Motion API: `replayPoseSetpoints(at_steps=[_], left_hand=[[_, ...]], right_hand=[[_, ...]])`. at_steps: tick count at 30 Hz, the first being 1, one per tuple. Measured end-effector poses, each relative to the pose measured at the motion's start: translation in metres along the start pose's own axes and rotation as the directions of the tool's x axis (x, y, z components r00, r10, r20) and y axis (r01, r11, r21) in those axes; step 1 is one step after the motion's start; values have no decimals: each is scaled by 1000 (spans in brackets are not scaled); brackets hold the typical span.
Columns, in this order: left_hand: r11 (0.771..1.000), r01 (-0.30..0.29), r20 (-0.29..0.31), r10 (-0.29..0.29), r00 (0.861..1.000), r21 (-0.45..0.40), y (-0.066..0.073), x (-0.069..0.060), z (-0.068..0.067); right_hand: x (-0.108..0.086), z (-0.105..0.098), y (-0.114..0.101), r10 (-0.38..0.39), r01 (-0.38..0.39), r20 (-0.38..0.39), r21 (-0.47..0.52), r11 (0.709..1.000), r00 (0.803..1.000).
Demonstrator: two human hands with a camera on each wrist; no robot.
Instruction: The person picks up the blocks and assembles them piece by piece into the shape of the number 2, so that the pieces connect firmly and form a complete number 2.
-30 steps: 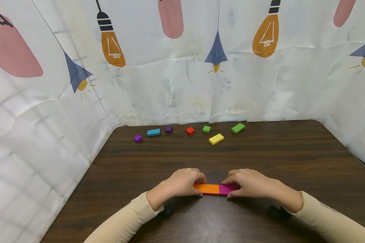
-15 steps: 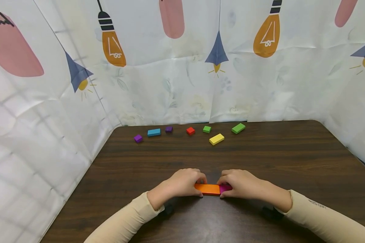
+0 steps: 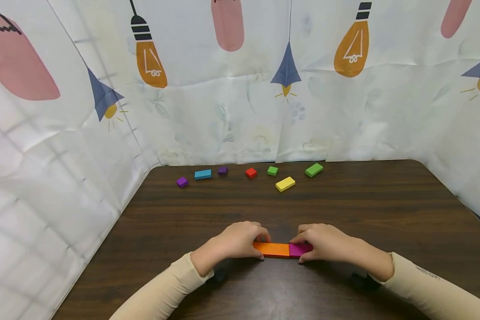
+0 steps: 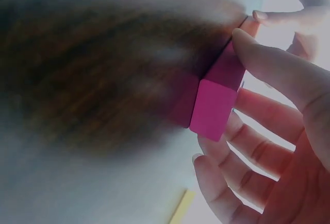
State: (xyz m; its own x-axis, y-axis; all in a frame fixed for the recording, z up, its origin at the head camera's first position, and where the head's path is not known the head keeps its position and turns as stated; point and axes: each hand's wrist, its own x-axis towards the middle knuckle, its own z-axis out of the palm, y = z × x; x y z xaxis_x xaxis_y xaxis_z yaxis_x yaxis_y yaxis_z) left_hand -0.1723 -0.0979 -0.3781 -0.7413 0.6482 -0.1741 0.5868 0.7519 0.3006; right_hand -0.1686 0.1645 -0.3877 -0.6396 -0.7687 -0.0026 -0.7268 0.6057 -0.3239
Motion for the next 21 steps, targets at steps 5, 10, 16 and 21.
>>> replayPoseSetpoints(at_steps=[5, 10, 16, 21], left_hand=[[1000, -6, 5, 6, 1000, 9, 1, 0, 0], [1000, -11, 3, 11, 1000, 13, 0, 1, 1], [1000, -19, -1, 19, 1000, -19, -3, -2, -1], [999, -11, -1, 11, 1000, -49, -13, -7, -2]], right_hand=[[0, 1, 0, -19, 19, -5, -6, 1000, 1000], [1, 0, -2, -25, 25, -9, -10, 1000, 1000], [-2, -2, 1, -28, 28, -9, 1, 1000, 1000], [-11, -8, 9, -32, 31, 12, 51, 998, 999]])
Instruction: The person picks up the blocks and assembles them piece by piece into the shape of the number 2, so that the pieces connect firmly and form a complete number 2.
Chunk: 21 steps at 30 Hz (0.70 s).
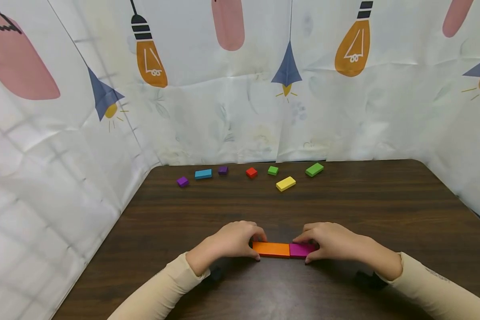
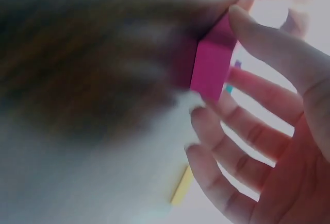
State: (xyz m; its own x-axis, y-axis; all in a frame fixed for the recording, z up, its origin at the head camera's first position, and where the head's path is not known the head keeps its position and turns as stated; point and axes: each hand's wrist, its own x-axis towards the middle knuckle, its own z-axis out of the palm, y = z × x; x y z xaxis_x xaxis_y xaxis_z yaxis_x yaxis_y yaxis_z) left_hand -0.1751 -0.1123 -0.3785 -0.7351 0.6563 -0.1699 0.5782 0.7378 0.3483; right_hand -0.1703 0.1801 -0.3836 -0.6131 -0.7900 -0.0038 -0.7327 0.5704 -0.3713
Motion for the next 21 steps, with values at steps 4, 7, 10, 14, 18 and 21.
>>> replayPoseSetpoints(at_steps=[4, 7, 10, 14, 18, 21], left_hand=[[1000, 15, -3, -15, 1000, -12, -4, -3, -2], [1000, 13, -4, -13, 1000, -11, -4, -5, -3], [1000, 14, -1, -14, 1000, -4, -4, -5, -3], [1000, 6, 5, -6, 1000, -11, -5, -4, -4], [999, -16, -7, 16, 1000, -47, -13, 0, -9], [995, -31, -29, 28, 999, -93, -21, 3, -16]], right_hand=[[-8, -4, 7, -12, 12, 9, 35, 999, 1000], [-11, -5, 10, -24, 23, 8, 46, 999, 1000], [-12, -5, 11, -30, 30, 9, 50, 998, 1000], [-11, -4, 12, -34, 32, 17, 60, 998, 999], [-12, -4, 18, -44, 40, 37, 100, 994, 998], [-13, -5, 24, -59, 49, 61, 153, 987, 996]])
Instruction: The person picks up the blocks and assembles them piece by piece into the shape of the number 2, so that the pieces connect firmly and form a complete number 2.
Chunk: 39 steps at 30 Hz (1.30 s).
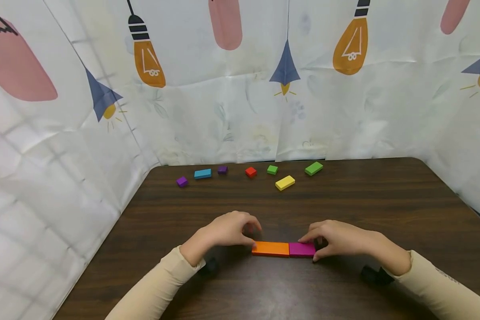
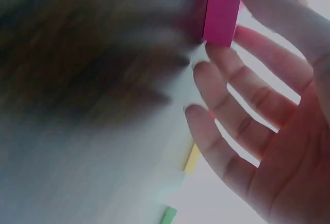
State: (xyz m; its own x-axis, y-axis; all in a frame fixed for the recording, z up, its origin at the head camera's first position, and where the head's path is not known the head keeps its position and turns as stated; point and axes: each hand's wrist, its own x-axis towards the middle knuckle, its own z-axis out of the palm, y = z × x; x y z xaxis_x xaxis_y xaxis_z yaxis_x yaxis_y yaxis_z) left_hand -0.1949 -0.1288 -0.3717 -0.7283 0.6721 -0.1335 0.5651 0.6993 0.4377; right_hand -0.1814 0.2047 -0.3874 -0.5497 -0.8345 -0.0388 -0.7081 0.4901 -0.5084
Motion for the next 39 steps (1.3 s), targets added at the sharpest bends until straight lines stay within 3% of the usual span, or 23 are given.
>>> replayPoseSetpoints(at_steps=[6, 11, 18, 24, 32, 39], left_hand=[[996, -25, -55, 20, 998, -91, -15, 12, -18], [993, -39, -105, 28, 994, -111, -23, 29, -29], [987, -64, -127, 46, 991, -144, -28, 54, -39], [988, -51, -124, 32, 992, -149, -30, 71, -37], [997, -23, -121, 14, 993, -70, -24, 109, -32], [1000, 15, -123, -17, 992, -18, -22, 130, -35]], right_hand=[[-2, -2, 9, -43, 42, 16, 68, 997, 999], [-2, -2, 14, -69, 66, 20, 113, 991, 997], [1, -5, 19, -107, 100, 38, 160, 982, 994], [5, -7, 19, -158, 145, 56, 190, 971, 986], [4, -11, 20, -146, 129, 68, 208, 970, 987], [3, -9, 23, -142, 125, 68, 217, 968, 988]])
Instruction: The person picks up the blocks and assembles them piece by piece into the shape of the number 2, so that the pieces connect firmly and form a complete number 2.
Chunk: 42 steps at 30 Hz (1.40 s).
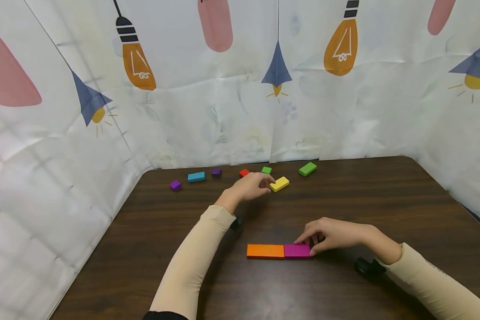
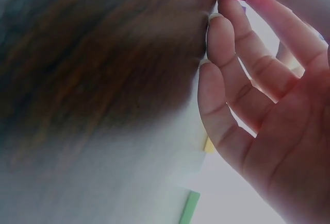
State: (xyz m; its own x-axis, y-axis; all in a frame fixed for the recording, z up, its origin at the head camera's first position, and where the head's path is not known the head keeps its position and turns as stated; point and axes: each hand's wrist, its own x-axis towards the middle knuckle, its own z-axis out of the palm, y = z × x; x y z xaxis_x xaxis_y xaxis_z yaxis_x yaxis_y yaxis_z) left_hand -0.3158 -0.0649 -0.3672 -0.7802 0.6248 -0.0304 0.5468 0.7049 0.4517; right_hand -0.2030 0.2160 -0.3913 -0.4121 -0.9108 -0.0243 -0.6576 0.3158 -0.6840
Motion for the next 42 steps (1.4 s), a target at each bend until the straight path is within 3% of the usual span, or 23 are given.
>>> replayPoseSetpoints(at_steps=[7, 18, 32, 42], left_hand=[[999, 38, -40, -38, 998, 2, 1, 14, 2], [996, 91, -49, -92, 995, -17, -1, 32, 11], [989, 131, 18, -131, 991, -69, -5, 47, 20], [988, 156, 132, -151, 980, -23, 0, 53, 15]], right_hand=[[0, 0, 0, 5, -5, 2, 0, 1000, 1000], [1, 0, 0, 18, -18, 5, -11, 1000, 1000], [1, 1, 0, 77, -77, 14, -4, 997, 997], [3, 1, -1, 77, -77, 22, -18, 997, 997]])
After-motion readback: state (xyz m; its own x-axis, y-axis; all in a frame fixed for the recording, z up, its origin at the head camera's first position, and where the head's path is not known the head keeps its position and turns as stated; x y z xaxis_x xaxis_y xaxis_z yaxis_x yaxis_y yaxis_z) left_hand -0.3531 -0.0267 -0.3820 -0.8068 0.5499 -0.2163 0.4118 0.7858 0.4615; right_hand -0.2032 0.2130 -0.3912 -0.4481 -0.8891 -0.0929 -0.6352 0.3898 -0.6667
